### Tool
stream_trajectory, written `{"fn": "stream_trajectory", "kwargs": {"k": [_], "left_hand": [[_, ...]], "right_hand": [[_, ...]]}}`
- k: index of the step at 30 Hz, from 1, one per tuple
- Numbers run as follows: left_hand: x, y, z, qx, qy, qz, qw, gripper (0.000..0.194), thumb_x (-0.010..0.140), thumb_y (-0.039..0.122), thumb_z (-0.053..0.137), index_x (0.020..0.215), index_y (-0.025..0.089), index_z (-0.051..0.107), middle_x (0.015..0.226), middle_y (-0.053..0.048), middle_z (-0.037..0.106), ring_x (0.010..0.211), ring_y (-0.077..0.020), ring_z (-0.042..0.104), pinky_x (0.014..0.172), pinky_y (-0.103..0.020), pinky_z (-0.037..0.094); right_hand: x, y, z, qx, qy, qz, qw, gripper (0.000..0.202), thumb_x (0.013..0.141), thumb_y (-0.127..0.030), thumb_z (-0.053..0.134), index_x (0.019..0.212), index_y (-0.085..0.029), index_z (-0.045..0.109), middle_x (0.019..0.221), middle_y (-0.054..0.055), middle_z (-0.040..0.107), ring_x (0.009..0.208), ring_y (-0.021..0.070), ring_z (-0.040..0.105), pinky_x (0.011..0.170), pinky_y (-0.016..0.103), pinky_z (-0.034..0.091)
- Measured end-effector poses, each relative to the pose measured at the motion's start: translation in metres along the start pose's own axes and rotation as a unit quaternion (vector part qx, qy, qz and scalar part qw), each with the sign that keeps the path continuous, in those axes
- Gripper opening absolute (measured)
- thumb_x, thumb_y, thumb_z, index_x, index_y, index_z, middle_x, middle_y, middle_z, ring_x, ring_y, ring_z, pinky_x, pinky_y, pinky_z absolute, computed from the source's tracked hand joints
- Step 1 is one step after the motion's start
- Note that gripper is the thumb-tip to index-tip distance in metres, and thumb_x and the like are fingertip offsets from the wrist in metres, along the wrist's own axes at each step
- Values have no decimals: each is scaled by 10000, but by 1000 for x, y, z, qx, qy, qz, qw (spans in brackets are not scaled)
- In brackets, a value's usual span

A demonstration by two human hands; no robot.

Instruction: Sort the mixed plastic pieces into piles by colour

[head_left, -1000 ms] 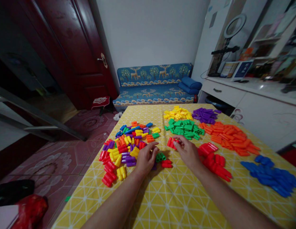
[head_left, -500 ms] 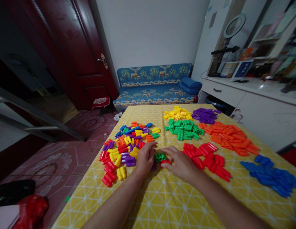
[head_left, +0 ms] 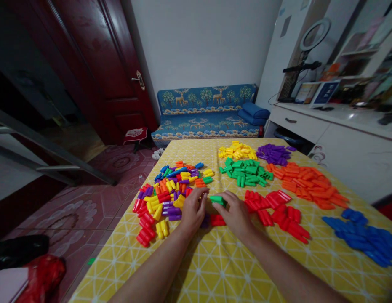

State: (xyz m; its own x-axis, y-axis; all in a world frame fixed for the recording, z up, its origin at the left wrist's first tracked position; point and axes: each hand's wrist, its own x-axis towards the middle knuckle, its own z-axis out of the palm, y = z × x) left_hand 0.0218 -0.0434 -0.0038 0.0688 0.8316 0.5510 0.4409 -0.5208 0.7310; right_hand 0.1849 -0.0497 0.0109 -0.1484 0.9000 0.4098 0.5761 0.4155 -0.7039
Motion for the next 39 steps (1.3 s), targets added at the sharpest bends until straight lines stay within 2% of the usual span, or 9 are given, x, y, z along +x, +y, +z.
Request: {"fn": "stream_trajectory", "kwargs": {"k": [5, 12, 16, 19, 24, 26, 31, 34, 39], "left_hand": [[0, -2, 1, 1, 1, 1, 1000, 202, 969, 251, 448, 1053, 190, 622, 986, -75, 677, 896, -178, 637, 763, -285, 491], [0, -4, 1, 1, -6, 4, 1000, 193, 964, 240, 460, 1062, 192, 619, 999, -75, 675, 907, -177, 636, 784, -294, 494], [0, -4, 1, 2, -6, 5, 1000, 198, 962, 240, 462, 1074, 192, 617, 992, -76, 677, 882, -175, 639, 767, -292, 500], [0, -3, 1, 3, -3, 7, 1000, 192, 958, 231, 467, 1067, 192, 620, 990, -76, 677, 896, -179, 636, 766, -291, 500], [-1, -1, 0, -13, 20, 6, 1000, 184, 958, 213, 464, 1042, 195, 628, 976, -71, 673, 878, -174, 637, 762, -293, 502], [-2, -1, 0, -19, 40, 25, 999, 193, 956, 187, 457, 1046, 196, 627, 979, -72, 669, 895, -175, 636, 785, -303, 505], [-3, 2, -4, -14, 41, 124, 991, 241, 938, 103, 447, 1084, 203, 612, 1004, -74, 657, 947, -172, 625, 834, -313, 509], [-5, 7, -5, 4, 20, 152, 988, 261, 924, 75, 458, 1097, 202, 607, 1033, -82, 653, 990, -175, 615, 861, -318, 510], [3, 20, -9, 104, -17, 134, 985, 256, 902, 130, 526, 1124, 215, 623, 1177, -105, 615, 1092, -217, 588, 927, -382, 497]], "right_hand": [[54, 53, -40, -49, 77, 94, 991, 293, 791, -314, 665, 1062, -208, 628, 898, 51, 712, 789, 202, 666, 692, 303, 513], [107, 112, -71, -140, 71, 138, 978, 320, 831, -194, 565, 1136, -125, 634, 833, 69, 695, 671, 183, 649, 666, 302, 510], [95, 93, -73, -197, 130, 100, 967, 403, 814, -207, 587, 1208, -121, 604, 1141, 157, 629, 840, 221, 640, 785, 362, 503], [61, 59, -57, -204, 129, 66, 968, 358, 861, -275, 555, 1197, -163, 602, 1169, 131, 599, 797, 198, 624, 739, 340, 495], [-3, 0, -12, -169, -141, 47, 974, 464, 734, -273, 712, 1183, -210, 612, 1102, 92, 621, 909, 234, 640, 723, 309, 480], [-11, -14, 2, -190, -182, 36, 964, 453, 683, -169, 726, 1127, -212, 642, 1116, 96, 609, 973, 253, 630, 767, 314, 476], [6, -5, 29, -105, -55, 69, 991, 444, 715, 22, 528, 1088, -195, 631, 1092, 99, 619, 992, 207, 628, 826, 297, 483], [14, 13, 40, 31, 42, 88, 995, 381, 754, -60, 526, 1101, -203, 594, 1082, 92, 641, 1001, 207, 632, 807, 314, 516], [14, 25, 45, 188, 87, 144, 968, 324, 772, -183, 523, 1089, -229, 574, 1034, 62, 686, 888, 193, 673, 781, 338, 549]]}}
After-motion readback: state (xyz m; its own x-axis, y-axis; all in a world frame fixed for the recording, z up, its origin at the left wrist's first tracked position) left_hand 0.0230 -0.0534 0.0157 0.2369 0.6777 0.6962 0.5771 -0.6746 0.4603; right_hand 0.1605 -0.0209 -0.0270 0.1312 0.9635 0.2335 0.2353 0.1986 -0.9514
